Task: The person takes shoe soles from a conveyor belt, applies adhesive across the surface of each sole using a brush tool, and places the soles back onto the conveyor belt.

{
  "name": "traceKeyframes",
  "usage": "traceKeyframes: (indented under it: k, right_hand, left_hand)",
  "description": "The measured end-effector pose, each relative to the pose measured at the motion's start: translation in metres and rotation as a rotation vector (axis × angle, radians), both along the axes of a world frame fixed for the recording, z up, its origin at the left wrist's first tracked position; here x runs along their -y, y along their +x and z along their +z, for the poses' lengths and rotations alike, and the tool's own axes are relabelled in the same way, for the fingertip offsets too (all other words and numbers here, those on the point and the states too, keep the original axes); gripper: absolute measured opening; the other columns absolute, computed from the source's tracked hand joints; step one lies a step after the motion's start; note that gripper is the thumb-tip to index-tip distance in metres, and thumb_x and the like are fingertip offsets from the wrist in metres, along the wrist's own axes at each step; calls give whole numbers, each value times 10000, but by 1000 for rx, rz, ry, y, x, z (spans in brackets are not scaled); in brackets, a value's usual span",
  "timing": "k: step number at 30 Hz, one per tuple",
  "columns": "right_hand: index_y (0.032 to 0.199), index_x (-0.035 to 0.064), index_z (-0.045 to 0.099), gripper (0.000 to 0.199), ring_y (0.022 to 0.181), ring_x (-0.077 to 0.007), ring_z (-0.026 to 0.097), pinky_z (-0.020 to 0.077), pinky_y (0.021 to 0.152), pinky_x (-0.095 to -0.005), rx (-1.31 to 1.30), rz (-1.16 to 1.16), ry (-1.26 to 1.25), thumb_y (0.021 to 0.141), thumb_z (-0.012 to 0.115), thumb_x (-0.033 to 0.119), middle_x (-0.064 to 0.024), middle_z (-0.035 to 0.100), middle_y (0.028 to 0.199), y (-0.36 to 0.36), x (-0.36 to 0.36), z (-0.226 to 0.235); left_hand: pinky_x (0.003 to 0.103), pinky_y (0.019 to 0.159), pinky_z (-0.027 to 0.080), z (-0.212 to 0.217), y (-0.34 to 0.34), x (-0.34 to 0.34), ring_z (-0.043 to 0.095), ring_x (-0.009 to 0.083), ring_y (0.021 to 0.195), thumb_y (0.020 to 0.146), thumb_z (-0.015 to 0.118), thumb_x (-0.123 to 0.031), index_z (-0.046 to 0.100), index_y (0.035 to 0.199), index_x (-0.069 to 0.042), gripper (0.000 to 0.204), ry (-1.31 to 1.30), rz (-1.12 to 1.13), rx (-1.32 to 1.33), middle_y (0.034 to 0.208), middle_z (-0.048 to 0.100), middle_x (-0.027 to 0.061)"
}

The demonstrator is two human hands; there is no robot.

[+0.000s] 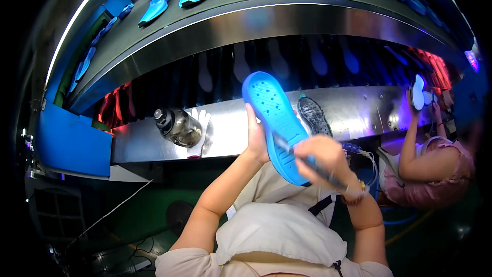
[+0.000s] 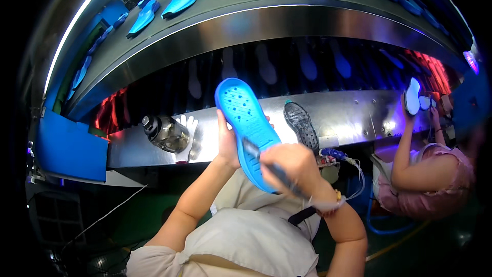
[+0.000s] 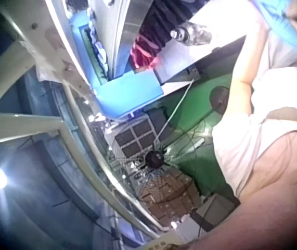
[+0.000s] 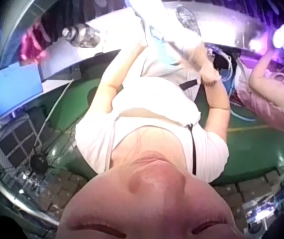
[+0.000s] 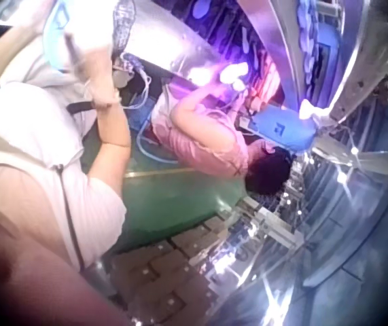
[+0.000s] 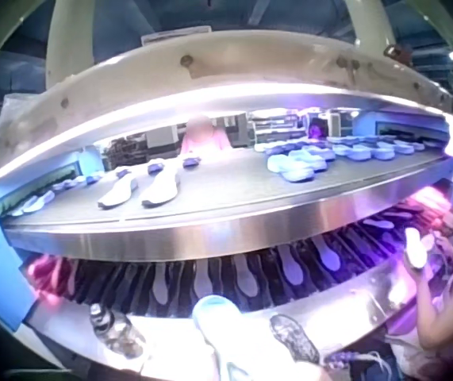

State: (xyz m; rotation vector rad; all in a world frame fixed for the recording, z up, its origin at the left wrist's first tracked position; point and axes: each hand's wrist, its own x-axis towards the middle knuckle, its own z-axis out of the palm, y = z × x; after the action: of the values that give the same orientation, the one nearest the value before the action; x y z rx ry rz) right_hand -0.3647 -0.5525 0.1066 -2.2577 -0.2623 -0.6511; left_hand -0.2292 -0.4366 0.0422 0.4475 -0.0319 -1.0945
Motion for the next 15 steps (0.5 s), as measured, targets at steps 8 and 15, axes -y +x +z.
traceKeyframes:
  k: [8,15]
  right_hand:
    - [860,37,647,204,760,-247,634,502,686,-307,-77,51,230,662,692,21,-117,647,838,-4,7,24]
    - [872,1,647,219,844,-246,636,503,766,-327,-149,245,388,658,688,-19,-116,663,877,-27,8,36]
  left_hand:
    - [515,866,442,33,-5,-12,530,365,1025,796,151,-742,388,1265,-76,848,-105,68,41,1089,540,189]
    - [485,855,461,51,6,-18,549,347,998,765,190,-772,400,1248,-46,896,-116,193,152,1088,545,190]
